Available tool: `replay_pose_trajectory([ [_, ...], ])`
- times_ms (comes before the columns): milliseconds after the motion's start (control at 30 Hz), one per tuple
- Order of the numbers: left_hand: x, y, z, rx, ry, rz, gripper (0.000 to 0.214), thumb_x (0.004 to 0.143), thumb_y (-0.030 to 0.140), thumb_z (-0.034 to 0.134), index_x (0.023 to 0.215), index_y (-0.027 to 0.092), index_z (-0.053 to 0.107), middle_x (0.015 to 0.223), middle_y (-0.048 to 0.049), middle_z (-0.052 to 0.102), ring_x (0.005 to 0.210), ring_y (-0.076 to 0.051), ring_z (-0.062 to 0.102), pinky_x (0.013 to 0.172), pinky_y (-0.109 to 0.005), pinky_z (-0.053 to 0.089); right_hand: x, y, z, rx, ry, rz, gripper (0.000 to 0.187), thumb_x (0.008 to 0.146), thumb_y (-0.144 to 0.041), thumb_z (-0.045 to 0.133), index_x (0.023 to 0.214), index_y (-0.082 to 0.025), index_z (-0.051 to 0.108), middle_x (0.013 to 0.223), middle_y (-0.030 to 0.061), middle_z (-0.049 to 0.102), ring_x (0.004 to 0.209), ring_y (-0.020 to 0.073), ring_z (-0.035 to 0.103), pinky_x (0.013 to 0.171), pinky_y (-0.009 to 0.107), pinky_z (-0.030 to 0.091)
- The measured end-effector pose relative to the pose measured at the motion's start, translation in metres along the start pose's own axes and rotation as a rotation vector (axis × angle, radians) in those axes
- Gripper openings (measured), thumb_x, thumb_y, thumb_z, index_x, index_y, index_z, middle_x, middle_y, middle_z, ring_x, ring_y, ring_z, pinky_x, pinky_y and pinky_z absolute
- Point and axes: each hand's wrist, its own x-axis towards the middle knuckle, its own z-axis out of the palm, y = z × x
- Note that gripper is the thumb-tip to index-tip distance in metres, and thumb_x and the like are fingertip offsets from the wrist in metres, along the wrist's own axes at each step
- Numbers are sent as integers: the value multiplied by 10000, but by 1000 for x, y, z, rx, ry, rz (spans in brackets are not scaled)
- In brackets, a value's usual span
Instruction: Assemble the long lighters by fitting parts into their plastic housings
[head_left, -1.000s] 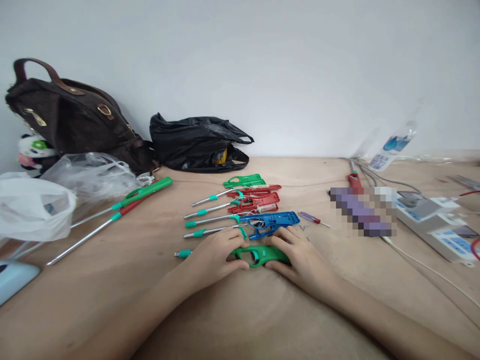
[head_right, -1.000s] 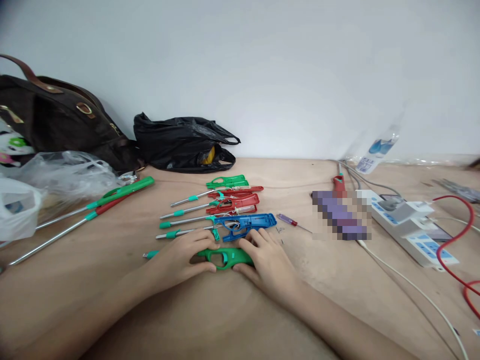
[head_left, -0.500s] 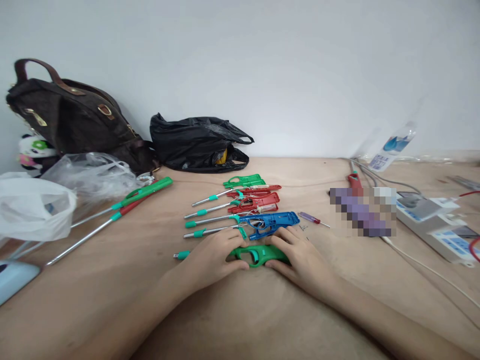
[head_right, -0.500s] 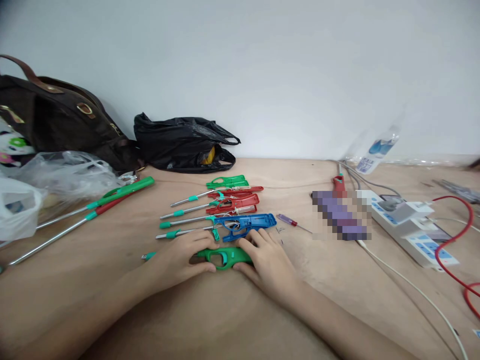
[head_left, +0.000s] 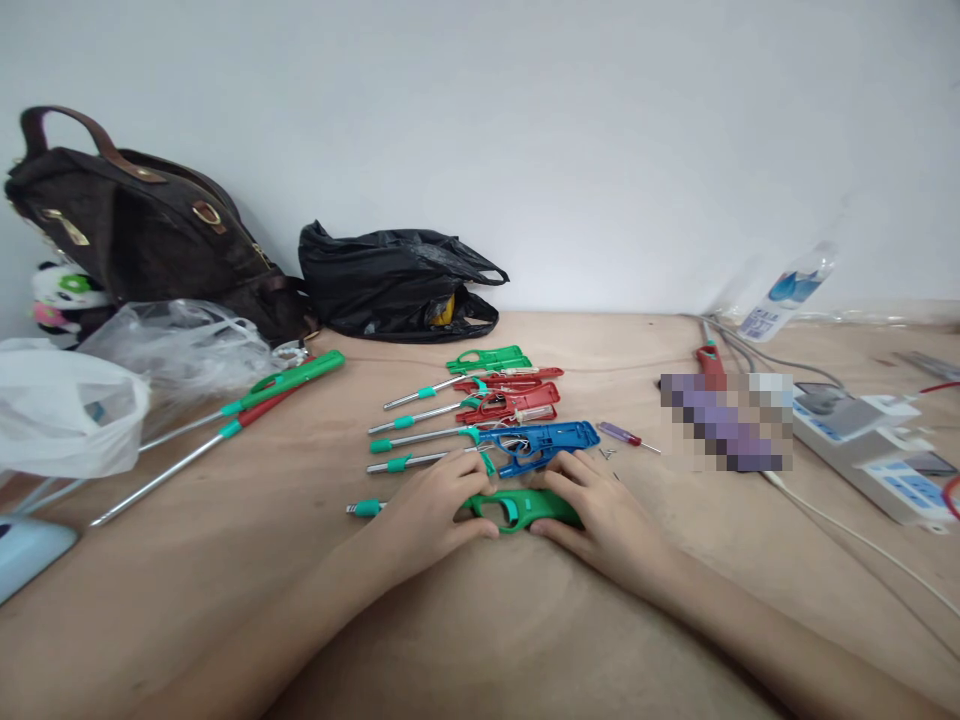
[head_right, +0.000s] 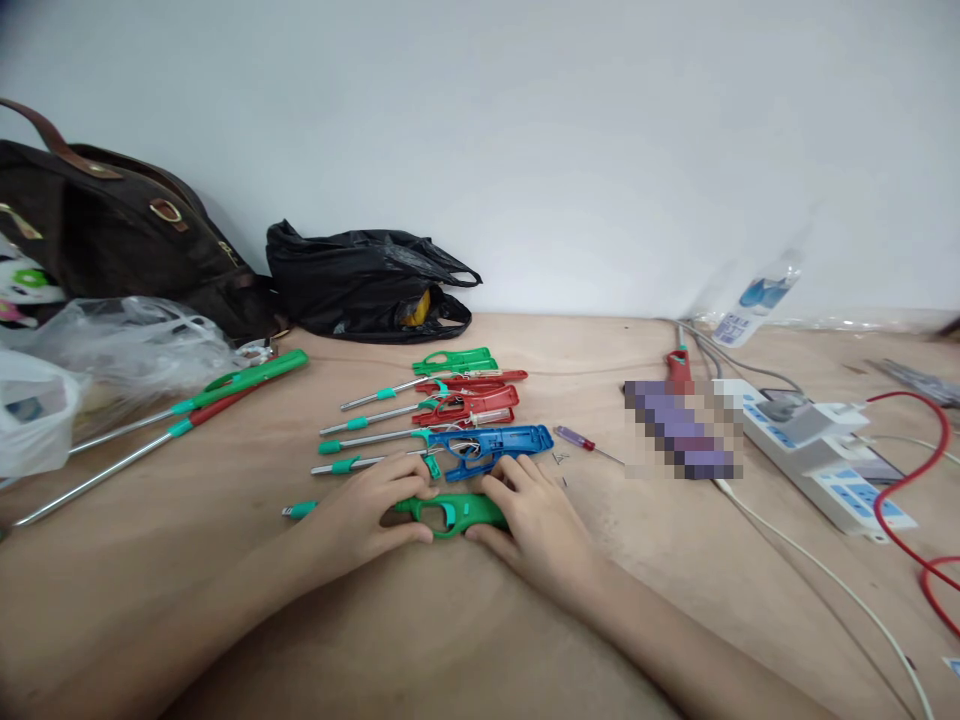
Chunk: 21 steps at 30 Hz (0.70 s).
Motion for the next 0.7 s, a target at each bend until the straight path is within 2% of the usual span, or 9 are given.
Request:
replay_pose_trajectory([
  [267, 2, 0, 1, 11, -24, -42, 253, 759, 286, 769, 840, 182, 552, 964, -37, 586, 947, -243, 546, 748, -318, 438, 3, -3, 5, 102, -17, 55, 258, 819, -170, 682, 1063, -186, 598, 1034, 74, 592, 977, 255, 524, 840, 423, 473],
  [433, 1, 5, 0, 14, -13, -75, 236, 772, 285, 741, 864, 192, 544, 954, -31, 599, 916, -240, 555, 728, -312, 430, 4, -6, 3, 127, -12, 79, 261, 780, -141, 708, 1004, -200, 587, 1030, 63, 623, 986, 249, 568, 834, 394, 482],
  [567, 1, 10, -3, -85, -7, -86, 220, 756, 211, 726, 824, 199, 517, 895, 7, 583, 817, -193, 550, 665, -269, 400, 3, -5, -2, 170, -58, 99, 344, 763, -156, 724, 1069, -235, 587, 1010, 32, 688, 924, 229, 647, 765, 346, 503],
  [700, 2, 14, -11, -182, 25, -112, 148, 771, 124, 631, 756, 196, 502, 837, 25, 572, 793, -174, 544, 695, -273, 405, 2, -3, -5, 275, -126, 40, 263, 816, -218, 694, 1068, -235, 622, 1002, 26, 723, 911, 215, 675, 758, 313, 498],
])
